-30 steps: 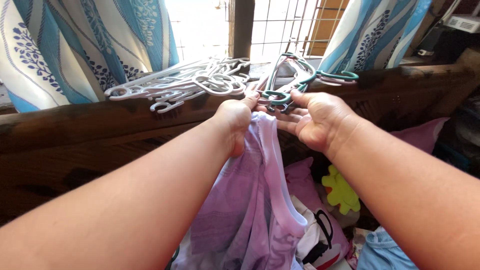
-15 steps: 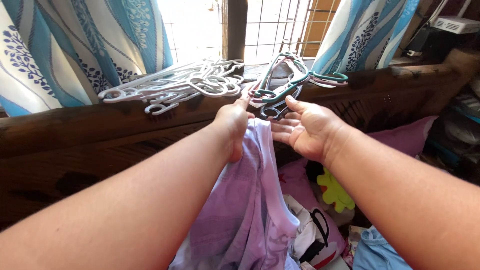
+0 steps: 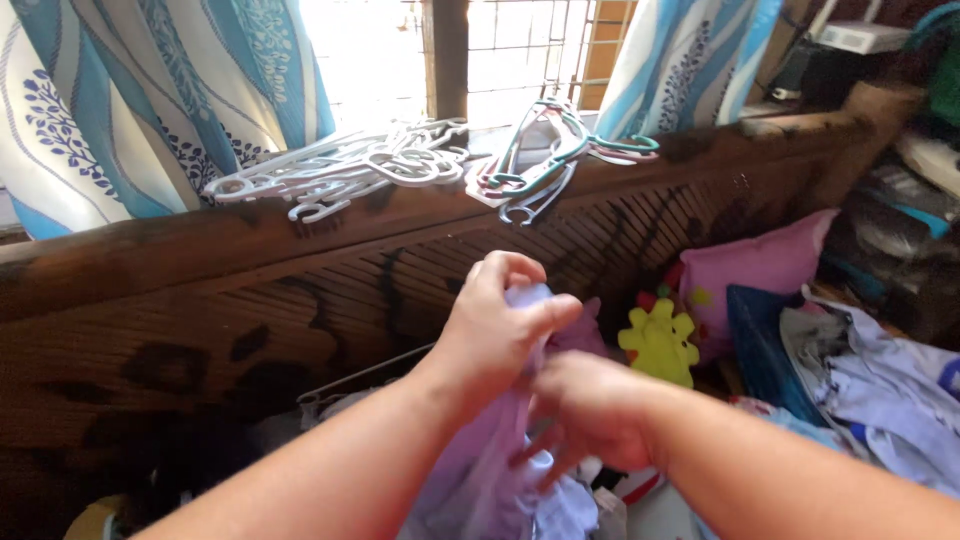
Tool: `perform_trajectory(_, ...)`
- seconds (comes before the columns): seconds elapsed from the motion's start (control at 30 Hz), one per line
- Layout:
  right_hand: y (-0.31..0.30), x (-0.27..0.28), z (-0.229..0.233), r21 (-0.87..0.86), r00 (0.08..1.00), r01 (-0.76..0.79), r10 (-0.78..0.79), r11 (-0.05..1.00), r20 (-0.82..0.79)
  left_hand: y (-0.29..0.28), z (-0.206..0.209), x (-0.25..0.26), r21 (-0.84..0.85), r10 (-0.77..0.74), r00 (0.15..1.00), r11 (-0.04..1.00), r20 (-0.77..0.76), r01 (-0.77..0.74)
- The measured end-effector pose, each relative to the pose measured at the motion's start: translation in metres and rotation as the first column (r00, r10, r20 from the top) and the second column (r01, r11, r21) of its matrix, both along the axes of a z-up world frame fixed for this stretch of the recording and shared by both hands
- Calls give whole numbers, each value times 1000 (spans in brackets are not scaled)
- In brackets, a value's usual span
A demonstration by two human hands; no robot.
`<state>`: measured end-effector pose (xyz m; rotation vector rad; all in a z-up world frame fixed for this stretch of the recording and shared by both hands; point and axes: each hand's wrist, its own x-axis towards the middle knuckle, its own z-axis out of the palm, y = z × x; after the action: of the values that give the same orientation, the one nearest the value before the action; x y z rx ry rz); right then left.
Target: Hanging various items of clothing onto plastic hangers.
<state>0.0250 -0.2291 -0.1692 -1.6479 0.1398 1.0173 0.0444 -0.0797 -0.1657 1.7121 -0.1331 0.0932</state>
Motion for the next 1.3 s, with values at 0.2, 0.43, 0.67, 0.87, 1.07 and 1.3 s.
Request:
perform_trajectory(0.2, -47, 2, 36, 590, 925, 256, -371, 765, 80, 11, -52, -47, 175, -186, 979, 970, 87, 169)
perform_trajectory(0.43, -128, -27, 69, 808, 764, 264, -626, 527, 159, 3, -116, -74, 275, -47, 739, 911, -672, 307)
perform_trajectory(0.67, -262, -94, -57, 329, 576, 786, -814, 524, -79, -33, -195, -4, 455, 263, 734, 888, -626, 69)
perform_trajectory(0.87, -327, -189, -119, -71, 556, 806, -793, 587, -251, -149, -245, 44, 293, 75, 466, 862, -882, 415)
perform_trajectory(1.07, -413, -213, -101, 105, 390, 921, -880, 376, -273, -336, -247, 139, 222, -210, 506, 714, -836, 664)
perform_trajectory(1.3, -459, -192, -4, 577, 54, 816, -998, 25, -33, -443, 8, 66, -408, -569, 763, 802, -305, 436)
